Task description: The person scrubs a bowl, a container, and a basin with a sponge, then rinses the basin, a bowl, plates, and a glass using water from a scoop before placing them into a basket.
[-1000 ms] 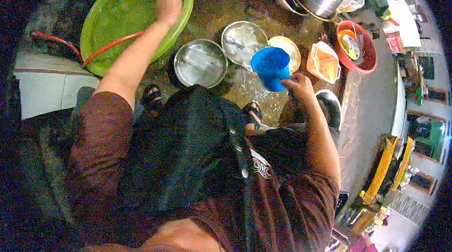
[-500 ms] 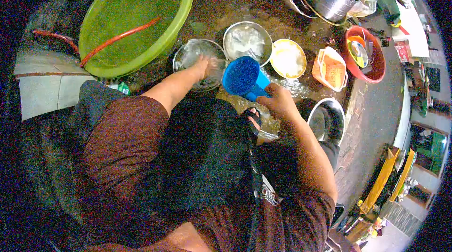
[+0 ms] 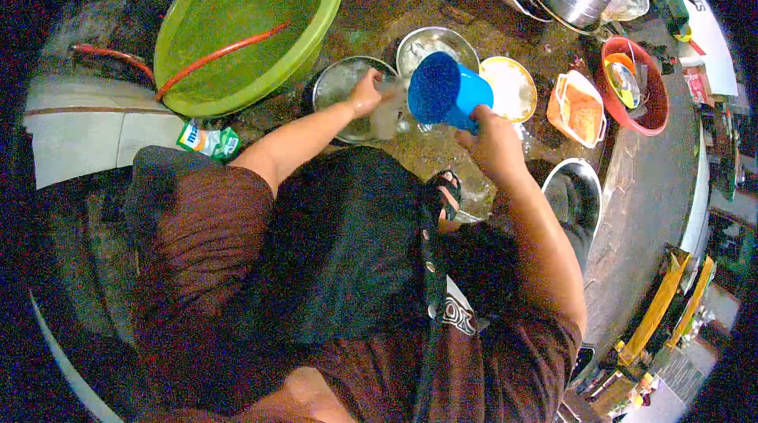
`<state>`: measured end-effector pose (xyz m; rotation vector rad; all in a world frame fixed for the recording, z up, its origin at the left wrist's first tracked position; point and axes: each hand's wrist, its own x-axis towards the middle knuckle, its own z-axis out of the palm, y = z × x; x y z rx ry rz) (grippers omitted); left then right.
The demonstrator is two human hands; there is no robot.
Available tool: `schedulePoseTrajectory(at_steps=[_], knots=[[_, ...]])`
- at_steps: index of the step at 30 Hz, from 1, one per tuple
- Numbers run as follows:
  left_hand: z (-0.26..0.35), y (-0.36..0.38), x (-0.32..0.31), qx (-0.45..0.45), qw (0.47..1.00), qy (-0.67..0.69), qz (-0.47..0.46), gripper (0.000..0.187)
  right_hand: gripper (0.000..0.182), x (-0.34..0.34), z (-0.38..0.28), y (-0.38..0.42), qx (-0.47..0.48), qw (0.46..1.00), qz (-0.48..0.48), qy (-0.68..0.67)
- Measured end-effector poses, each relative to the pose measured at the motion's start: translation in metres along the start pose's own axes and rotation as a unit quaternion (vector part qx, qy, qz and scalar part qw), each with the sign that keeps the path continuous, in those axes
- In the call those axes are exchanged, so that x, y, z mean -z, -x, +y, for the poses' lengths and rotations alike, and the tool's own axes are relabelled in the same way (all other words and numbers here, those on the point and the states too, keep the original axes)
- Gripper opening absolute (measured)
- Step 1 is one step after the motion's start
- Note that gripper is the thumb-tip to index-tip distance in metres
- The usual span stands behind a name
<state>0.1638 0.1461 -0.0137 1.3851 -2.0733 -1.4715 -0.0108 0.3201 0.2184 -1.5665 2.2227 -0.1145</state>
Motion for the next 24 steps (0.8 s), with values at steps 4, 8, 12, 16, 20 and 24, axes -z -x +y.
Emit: schedulePoseTrajectory(at_steps=[4,8,12,16,20,24], knots=[[-0.017,-0.018,0.017,0.135,0.865,0.454,-0.162,0.049,0.041,0.008,0.009,-0.003,-0.013,0.998,0.024,-0.06],[-0.026,-0.026,0.025,0.238,0.787,0.541,-0.179,0.054,0.039,0.009,0.015,-0.001,-0.037,0.996,0.018,-0.076],[0.03,-0.025,0.055,0.097,0.776,0.57,-0.25,0.059,0.041,0.022,0.008,-0.005,-0.173,0.973,-0.077,-0.134],[0.096,-0.034,0.117,0.007,0.796,0.557,-0.238,0.057,0.039,0.002,0.035,-0.02,-0.123,0.988,-0.005,-0.092],[0.112,-0.033,0.187,-0.083,0.79,0.605,-0.048,0.057,0.028,-0.008,0.032,-0.03,-0.056,0.988,0.048,0.134],[0.066,-0.042,0.238,-0.012,0.762,0.643,0.072,0.06,0.013,-0.012,0.032,-0.046,-0.061,0.975,0.115,0.181]])
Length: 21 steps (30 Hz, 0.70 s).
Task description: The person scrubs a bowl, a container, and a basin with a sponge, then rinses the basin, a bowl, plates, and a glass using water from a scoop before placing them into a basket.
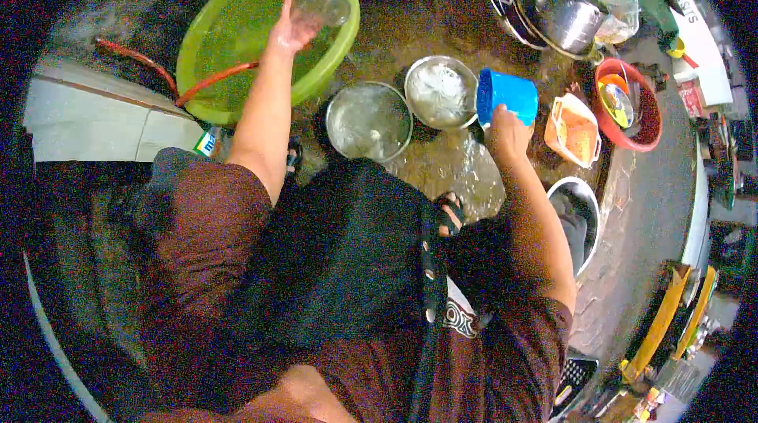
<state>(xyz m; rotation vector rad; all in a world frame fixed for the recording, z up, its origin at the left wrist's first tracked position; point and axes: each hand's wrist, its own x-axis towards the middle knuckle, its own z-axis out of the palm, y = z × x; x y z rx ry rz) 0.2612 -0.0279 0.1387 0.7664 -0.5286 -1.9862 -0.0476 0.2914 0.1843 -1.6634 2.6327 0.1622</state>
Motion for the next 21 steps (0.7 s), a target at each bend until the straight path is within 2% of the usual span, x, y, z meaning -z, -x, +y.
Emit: schedulePoseTrajectory(at_steps=[1,2,4,5,7,8,10,11,12,14,16,20,21], knots=[[0.006,-0.004,0.012,0.003,0.991,0.037,0.132,0.059,0.012,0.002,-0.001,-0.004,-0.004,1.0,0.011,0.009],[0.01,-0.006,0.026,-0.007,0.991,0.041,0.13,0.059,0.012,0.003,-0.001,-0.007,-0.008,1.0,0.02,0.019],[0.007,-0.015,0.055,0.029,0.978,0.075,0.194,0.059,0.014,0.003,0.0,-0.016,0.028,0.997,0.062,0.03],[0.003,-0.018,0.064,0.026,0.977,0.082,0.193,0.059,0.015,0.006,-0.005,-0.02,0.004,0.997,0.068,0.026],[-0.008,-0.024,0.08,-0.033,0.974,0.093,0.203,0.068,0.02,0.017,-0.016,-0.026,-0.019,0.996,0.082,0.012],[-0.014,-0.033,0.097,-0.035,0.973,0.101,0.203,0.068,0.02,0.025,-0.022,-0.026,0.012,0.996,0.092,0.009],[-0.03,-0.071,0.149,-0.033,0.955,0.097,0.278,0.055,0.021,0.039,-0.044,-0.035,0.011,0.997,0.07,0.035],[-0.034,-0.072,0.151,-0.034,0.954,0.106,0.279,0.055,0.023,0.034,-0.049,-0.044,0.045,0.993,0.105,0.039],[-0.039,-0.069,0.153,-0.05,0.944,0.061,0.32,0.056,0.02,0.037,-0.063,-0.047,0.074,0.986,0.146,0.013],[-0.046,-0.064,0.153,-0.069,0.912,-0.036,0.402,0.058,0.019,0.044,-0.103,-0.063,0.088,0.985,0.15,-0.009],[-0.046,-0.061,0.152,-0.073,0.888,-0.084,0.447,0.055,0.018,0.047,-0.143,-0.077,0.147,0.978,0.141,-0.037],[-0.048,-0.06,0.146,-0.065,0.864,-0.109,0.487,0.051,0.012,0.034,-0.225,-0.102,0.286,0.919,0.158,-0.22],[-0.048,-0.06,0.145,-0.062,0.861,-0.112,0.493,0.049,0.015,0.026,-0.246,-0.111,0.273,0.935,0.113,-0.197]])
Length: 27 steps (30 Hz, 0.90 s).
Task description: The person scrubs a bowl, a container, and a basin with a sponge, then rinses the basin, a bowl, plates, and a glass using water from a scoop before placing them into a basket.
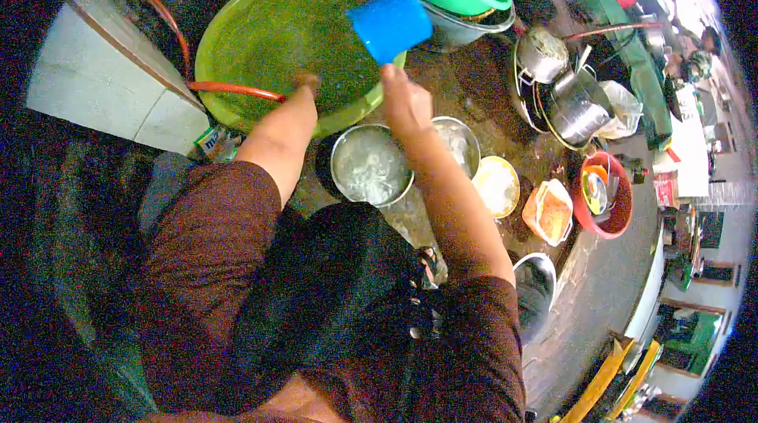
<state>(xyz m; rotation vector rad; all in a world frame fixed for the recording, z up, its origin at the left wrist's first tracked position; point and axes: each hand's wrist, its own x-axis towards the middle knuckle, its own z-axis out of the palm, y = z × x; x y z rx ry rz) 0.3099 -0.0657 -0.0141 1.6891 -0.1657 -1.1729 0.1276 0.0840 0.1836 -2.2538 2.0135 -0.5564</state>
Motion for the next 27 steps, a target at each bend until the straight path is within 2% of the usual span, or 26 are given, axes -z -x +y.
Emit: schedulePoseTrajectory(at_steps=[1,2,4,5,7,9,11,12,13,15,16,17,18,20,21,22,24,25,26,27], knots=[[0.0,0.001,-0.002,0.001,1.0,-0.004,0.007,0.048,0.017,-0.011,-0.012,-0.012,-0.022,0.999,-0.047,0.015],[0.002,0.0,-0.003,0.003,1.0,-0.007,0.015,0.047,0.017,-0.021,-0.023,-0.018,-0.018,0.999,-0.048,0.015],[0.002,-0.003,-0.004,0.005,1.0,-0.014,0.026,0.045,0.021,-0.035,-0.042,-0.025,0.001,0.988,-0.082,0.13],[0.003,-0.005,-0.005,0.004,0.999,-0.017,0.032,0.044,0.021,-0.039,-0.045,-0.029,0.003,0.988,-0.082,0.129],[0.009,-0.004,-0.005,-0.002,0.999,-0.024,0.047,0.042,0.018,-0.052,-0.048,-0.038,0.051,0.967,-0.197,0.155],[0.017,-0.005,-0.002,-0.011,0.998,-0.028,0.06,0.04,0.014,-0.057,-0.044,-0.043,0.075,0.968,-0.196,0.137],[0.024,-0.006,0.002,-0.013,0.998,-0.019,0.056,0.038,0.021,-0.05,-0.034,-0.051,0.049,0.963,-0.245,-0.097],[0.027,-0.006,0.004,-0.009,0.999,-0.007,0.044,0.037,0.021,-0.042,-0.03,-0.053,-0.043,0.943,-0.275,-0.185],[0.028,-0.011,0.006,0.009,1.0,0.022,0.0,0.036,0.022,-0.029,-0.026,-0.05,-0.138,0.905,-0.299,-0.269],[-0.008,-0.098,0.004,0.067,0.96,0.095,-0.254,0.032,0.021,0.013,-0.025,-0.021,-0.189,0.804,-0.227,-0.516],[0.005,-0.055,0.013,0.072,0.947,0.074,-0.303,0.031,0.019,0.028,-0.024,-0.009,-0.194,0.785,-0.196,-0.554],[0.038,0.019,0.027,0.075,0.931,0.054,-0.352,0.031,0.019,0.043,-0.024,0.002,-0.196,0.765,-0.163,-0.591],[0.053,0.071,0.037,0.033,0.916,0.066,-0.394,0.032,0.018,0.062,-0.024,0.016,-0.193,0.766,-0.152,-0.595],[0.053,0.102,0.024,0.032,0.845,0.089,-0.526,0.033,0.018,0.102,-0.02,0.041,-0.185,0.774,-0.139,-0.589],[0.044,0.099,0.01,0.076,0.784,0.098,-0.608,0.033,0.019,0.119,-0.014,0.055,-0.183,0.782,-0.137,-0.579],[0.043,0.121,0.01,0.079,0.783,0.094,-0.61,0.033,0.02,0.134,-0.01,0.069,-0.188,0.795,-0.129,-0.563],[0.046,0.178,0.022,0.03,0.705,0.056,-0.707,0.036,0.022,0.163,-0.004,0.096,-0.211,0.826,-0.118,-0.51],[0.033,0.185,0.021,0.033,0.702,0.054,-0.71,0.036,0.022,0.176,-0.004,0.109,-0.229,0.842,-0.115,-0.474],[0.017,0.19,0.021,-0.03,0.606,-0.007,-0.795,0.032,0.035,0.189,-0.007,0.12,-0.243,0.862,-0.133,-0.423],[-0.004,0.189,0.018,-0.094,0.495,-0.066,-0.861,0.029,0.035,0.194,-0.003,0.132,-0.247,0.863,-0.13,-0.421]])
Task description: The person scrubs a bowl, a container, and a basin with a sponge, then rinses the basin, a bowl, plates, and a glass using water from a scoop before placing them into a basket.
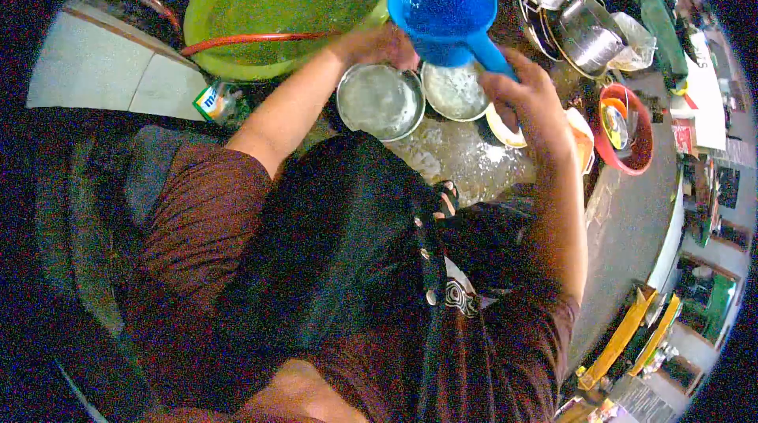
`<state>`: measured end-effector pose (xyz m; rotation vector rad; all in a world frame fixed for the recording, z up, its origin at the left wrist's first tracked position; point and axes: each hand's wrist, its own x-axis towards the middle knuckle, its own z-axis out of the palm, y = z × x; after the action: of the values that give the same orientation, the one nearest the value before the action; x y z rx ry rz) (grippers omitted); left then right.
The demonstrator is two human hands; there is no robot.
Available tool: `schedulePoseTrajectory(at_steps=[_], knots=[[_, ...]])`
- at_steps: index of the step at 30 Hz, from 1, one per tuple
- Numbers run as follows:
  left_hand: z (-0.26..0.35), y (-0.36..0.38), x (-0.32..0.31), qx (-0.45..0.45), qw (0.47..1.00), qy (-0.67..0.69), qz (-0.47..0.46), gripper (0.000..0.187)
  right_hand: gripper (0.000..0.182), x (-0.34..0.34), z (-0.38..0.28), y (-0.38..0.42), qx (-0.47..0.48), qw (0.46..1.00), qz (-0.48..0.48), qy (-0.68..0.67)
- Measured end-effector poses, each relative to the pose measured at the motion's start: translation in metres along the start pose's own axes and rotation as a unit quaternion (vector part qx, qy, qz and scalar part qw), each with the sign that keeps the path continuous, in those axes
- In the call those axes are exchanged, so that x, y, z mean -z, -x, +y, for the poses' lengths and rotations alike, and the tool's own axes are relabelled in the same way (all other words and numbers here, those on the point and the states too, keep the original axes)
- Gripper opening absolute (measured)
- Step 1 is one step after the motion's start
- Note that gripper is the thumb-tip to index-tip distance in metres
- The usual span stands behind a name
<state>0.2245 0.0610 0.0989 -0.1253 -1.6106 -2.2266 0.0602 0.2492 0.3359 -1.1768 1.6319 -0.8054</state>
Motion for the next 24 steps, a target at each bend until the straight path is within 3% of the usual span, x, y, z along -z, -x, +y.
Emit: schedulePoseTrajectory(at_steps=[1,2,3,4,5,7,8,10,13,18,20,21,22,23,24], knots=[[-0.039,-0.002,0.01,0.141,0.989,-0.031,-0.029,0.031,0.037,0.006,0.008,0.008,-0.02,0.998,-0.005,0.061],[-0.093,-0.004,0.015,0.292,0.942,-0.151,-0.072,0.033,0.039,0.011,0.017,0.014,-0.039,0.992,-0.011,0.122],[-0.144,-0.006,0.019,0.423,0.851,-0.267,-0.158,0.035,0.04,0.014,0.037,0.017,-0.039,0.987,-0.018,0.156],[-0.16,0.009,0.004,0.457,0.756,-0.408,-0.231,0.034,0.041,0.016,0.055,0.018,-0.037,0.981,-0.025,0.191],[-0.168,0.031,-0.017,0.44,0.691,-0.508,-0.268,0.033,0.037,0.012,0.057,0.025,-0.105,0.971,-0.02,0.212],[-0.183,0.062,-0.035,0.423,0.635,-0.569,-0.307,0.032,0.043,0.014,0.096,0.022,-0.14,0.964,-0.078,0.214],[-0.179,0.068,-0.038,0.414,0.622,-0.584,-0.317,0.031,0.045,0.015,0.121,0.02,-0.109,0.966,-0.093,0.214],[-0.184,0.082,-0.043,0.398,0.611,-0.598,-0.333,0.03,0.043,0.003,0.123,0.022,-0.187,0.962,-0.112,0.162],[-0.19,0.083,-0.046,0.367,0.602,-0.619,-0.345,0.028,0.043,0.005,0.168,0.015,-0.139,0.948,-0.161,0.237],[-0.164,0.081,-0.049,0.282,0.623,-0.659,-0.315,0.027,0.048,0.018,0.171,0.017,-0.16,0.946,-0.162,0.23],[-0.152,0.074,-0.056,0.253,0.646,-0.678,-0.242,0.026,0.046,0.027,0.144,0.022,-0.17,0.954,-0.138,0.204],[-0.146,0.068,-0.06,0.24,0.659,-0.686,-0.194,0.024,0.044,0.033,0.147,0.023,-0.132,0.957,-0.11,0.234],[-0.141,0.063,-0.062,0.212,0.679,-0.696,-0.092,0.022,0.043,0.035,0.129,0.027,-0.172,0.957,-0.091,0.216],[-0.134,0.059,-0.062,0.104,0.733,-0.672,0.019,0.022,0.042,0.04,0.131,0.028,-0.13,0.958,-0.063,0.248],[-0.12,0.042,-0.065,0.163,0.733,-0.657,0.063,0.023,0.042,0.046,0.134,0.03,-0.089,0.955,-0.034,0.28]])
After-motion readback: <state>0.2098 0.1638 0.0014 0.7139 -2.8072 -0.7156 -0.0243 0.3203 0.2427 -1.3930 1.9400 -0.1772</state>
